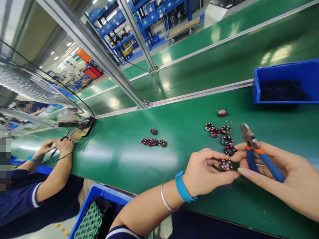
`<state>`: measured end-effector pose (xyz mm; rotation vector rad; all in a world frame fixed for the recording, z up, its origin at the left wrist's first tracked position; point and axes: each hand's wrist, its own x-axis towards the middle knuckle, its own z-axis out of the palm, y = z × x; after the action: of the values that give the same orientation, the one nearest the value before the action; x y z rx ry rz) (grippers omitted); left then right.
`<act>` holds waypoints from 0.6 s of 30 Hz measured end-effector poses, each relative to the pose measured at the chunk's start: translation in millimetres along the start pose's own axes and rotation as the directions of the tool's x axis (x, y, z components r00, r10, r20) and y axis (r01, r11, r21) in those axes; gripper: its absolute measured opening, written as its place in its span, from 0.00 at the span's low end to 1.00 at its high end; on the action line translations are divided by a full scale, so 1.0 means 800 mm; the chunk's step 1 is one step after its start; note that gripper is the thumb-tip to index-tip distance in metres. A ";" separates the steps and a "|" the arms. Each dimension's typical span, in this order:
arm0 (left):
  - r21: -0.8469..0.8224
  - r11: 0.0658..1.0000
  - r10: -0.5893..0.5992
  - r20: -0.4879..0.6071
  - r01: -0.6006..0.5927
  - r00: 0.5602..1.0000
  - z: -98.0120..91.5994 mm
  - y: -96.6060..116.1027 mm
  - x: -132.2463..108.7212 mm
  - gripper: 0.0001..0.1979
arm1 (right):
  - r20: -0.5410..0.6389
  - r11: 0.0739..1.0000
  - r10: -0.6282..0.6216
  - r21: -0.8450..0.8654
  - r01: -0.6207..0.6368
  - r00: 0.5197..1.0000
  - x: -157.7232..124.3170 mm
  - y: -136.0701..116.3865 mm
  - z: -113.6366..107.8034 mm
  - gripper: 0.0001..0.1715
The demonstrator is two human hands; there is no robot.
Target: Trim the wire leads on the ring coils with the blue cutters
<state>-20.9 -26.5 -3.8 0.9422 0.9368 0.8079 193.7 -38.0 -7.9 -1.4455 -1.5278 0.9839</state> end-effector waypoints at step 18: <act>0.154 0.987 -0.011 0.289 -0.035 0.957 -0.014 -0.019 -0.016 0.62 | -0.017 0.995 0.054 0.084 -0.052 0.998 0.005 -0.018 -0.019 0.41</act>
<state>-33.2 -40.0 -17.3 1.1703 0.7466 0.5914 202.0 -34.6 11.2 -1.4388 -1.4245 1.0499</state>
